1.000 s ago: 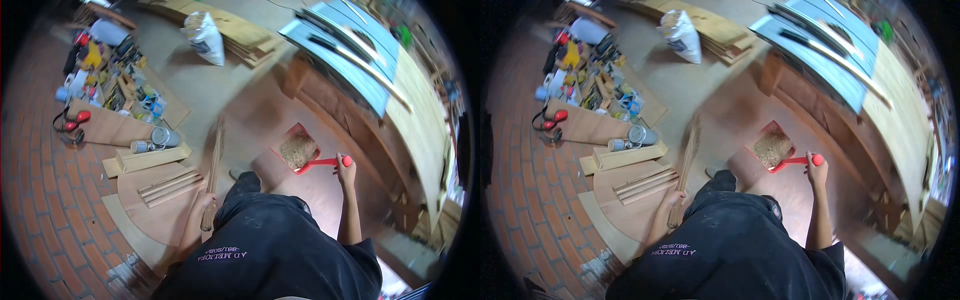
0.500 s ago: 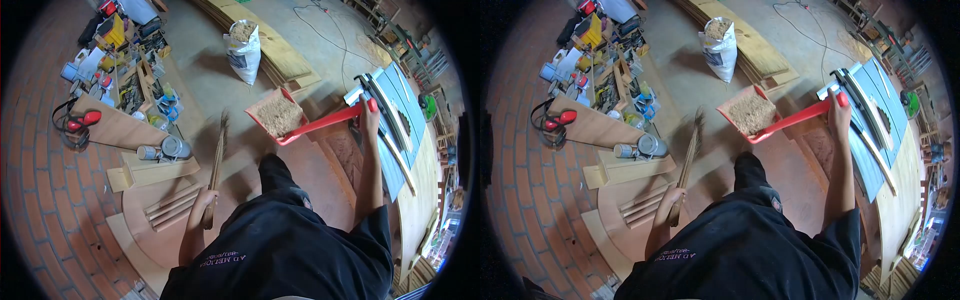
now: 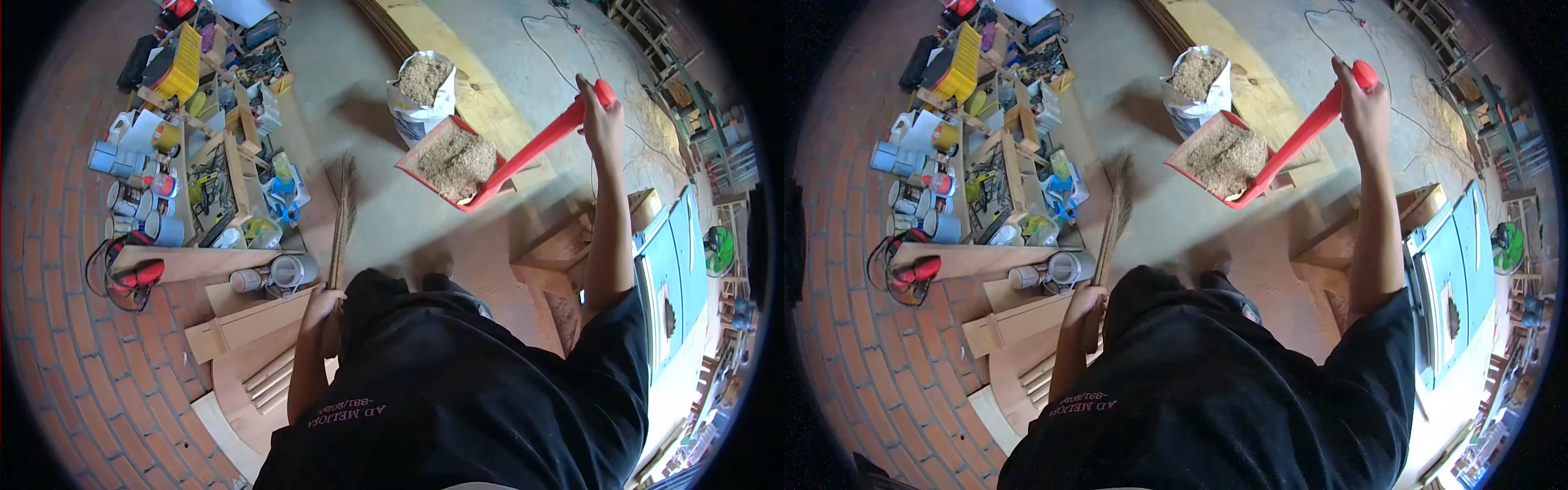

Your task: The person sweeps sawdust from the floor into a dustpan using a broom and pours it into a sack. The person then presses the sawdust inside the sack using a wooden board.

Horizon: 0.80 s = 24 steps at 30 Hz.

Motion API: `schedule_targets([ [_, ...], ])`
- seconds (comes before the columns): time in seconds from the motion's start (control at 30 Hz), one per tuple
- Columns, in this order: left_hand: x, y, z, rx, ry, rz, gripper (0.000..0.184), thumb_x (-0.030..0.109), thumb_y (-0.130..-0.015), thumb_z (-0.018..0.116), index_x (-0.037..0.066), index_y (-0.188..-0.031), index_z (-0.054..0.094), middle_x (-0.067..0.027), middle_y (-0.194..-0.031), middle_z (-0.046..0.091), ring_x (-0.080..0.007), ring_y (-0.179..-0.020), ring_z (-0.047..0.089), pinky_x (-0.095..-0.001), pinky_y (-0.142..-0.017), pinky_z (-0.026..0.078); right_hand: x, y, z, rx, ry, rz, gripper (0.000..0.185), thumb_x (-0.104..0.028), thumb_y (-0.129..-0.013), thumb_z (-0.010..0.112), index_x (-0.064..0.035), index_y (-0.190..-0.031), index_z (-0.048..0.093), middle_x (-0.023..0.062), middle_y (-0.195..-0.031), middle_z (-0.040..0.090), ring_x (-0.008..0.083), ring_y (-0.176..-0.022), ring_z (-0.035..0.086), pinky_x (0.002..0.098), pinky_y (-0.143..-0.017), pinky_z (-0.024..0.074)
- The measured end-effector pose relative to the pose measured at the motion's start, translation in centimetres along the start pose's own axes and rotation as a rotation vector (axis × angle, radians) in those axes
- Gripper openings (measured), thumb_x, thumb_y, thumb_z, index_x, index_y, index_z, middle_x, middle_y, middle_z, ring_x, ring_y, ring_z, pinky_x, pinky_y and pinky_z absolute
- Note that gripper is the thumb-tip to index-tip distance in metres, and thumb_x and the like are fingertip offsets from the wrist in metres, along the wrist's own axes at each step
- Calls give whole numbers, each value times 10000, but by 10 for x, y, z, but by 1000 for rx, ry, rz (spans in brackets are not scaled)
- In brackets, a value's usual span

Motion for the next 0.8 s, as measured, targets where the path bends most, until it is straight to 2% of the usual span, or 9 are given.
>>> schedule_targets([
  [0.13,69,-59,-13,30,17,-43,170,45,-713,630,39,-850,531,-80,-617,542,-198,-477,553,-347,-415,468,-26,-72,60,2,37,-41,525,-534,-819,671,-12,-759,656,60,-643,625,138,-547,583,280,-501,476],
  [0.2,98,-102,-26,34,30,-33,181,41,-706,639,36,-854,535,-75,-625,543,-200,-474,555,-346,-411,467,-40,-101,89,34,4,-49,481,-484,-814,676,-25,-675,631,41,-559,561,130,-495,545,299,-516,442],
  [0.33,151,-209,-57,-15,-10,-26,187,47,-712,649,13,-861,542,-93,-641,550,-228,-461,558,-369,-413,492,-63,-162,138,79,27,-58,478,-485,-811,677,-18,-714,646,50,-605,604,143,-517,573,289,-508,458],
  [0.37,172,-219,-60,-28,-5,-31,187,47,-712,649,13,-861,542,-93,-641,550,-228,-461,558,-369,-413,492,-65,-181,146,79,41,-60,478,-485,-811,677,-18,-714,646,50,-605,604,143,-517,573,289,-508,458],
  [0.43,224,-232,-64,23,-37,-1,186,44,-711,651,4,-861,548,-101,-644,550,-235,-467,563,-380,-418,502,-62,-220,158,29,118,32,472,-518,-817,660,-47,-853,661,50,-764,659,145,-671,626,287,-531,495],
  [0.47,247,-242,-70,-11,-41,-8,182,46,-714,646,-1,-862,553,-95,-647,551,-230,-473,566,-377,-421,501,-66,-235,165,15,98,36,461,-513,-817,663,-53,-846,661,49,-764,660,144,-688,632,281,-535,499],
  [0.63,333,-300,-107,-31,-128,24,181,61,-715,636,4,-861,547,-84,-646,551,-218,-470,568,-358,-430,494,-89,-275,207,44,136,38,454,-503,-813,675,-50,-846,662,48,-772,669,143,-683,635,280,-544,503],
  [0.7,367,-320,-114,-22,-198,150,175,61,-716,627,16,-859,537,-79,-638,541,-215,-470,566,-357,-432,494,-93,-290,226,62,150,37,445,-489,-817,680,-44,-822,668,47,-754,671,136,-666,632,280,-552,503],
  [0.8,414,-347,-117,-19,-180,205,150,47,-721,601,37,-854,533,-59,-625,530,-202,-458,549,-354,-421,483,-100,-303,248,26,219,53,423,-457,-834,676,-35,-807,673,47,-736,666,133,-655,622,275,-575,489],
])
Point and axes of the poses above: each hand's wrist, its own y-axis away from the middle knuckle, its own z-axis out of the palm, x = y × z, the point moved 1 cm from there along -y, towards the middle knuckle
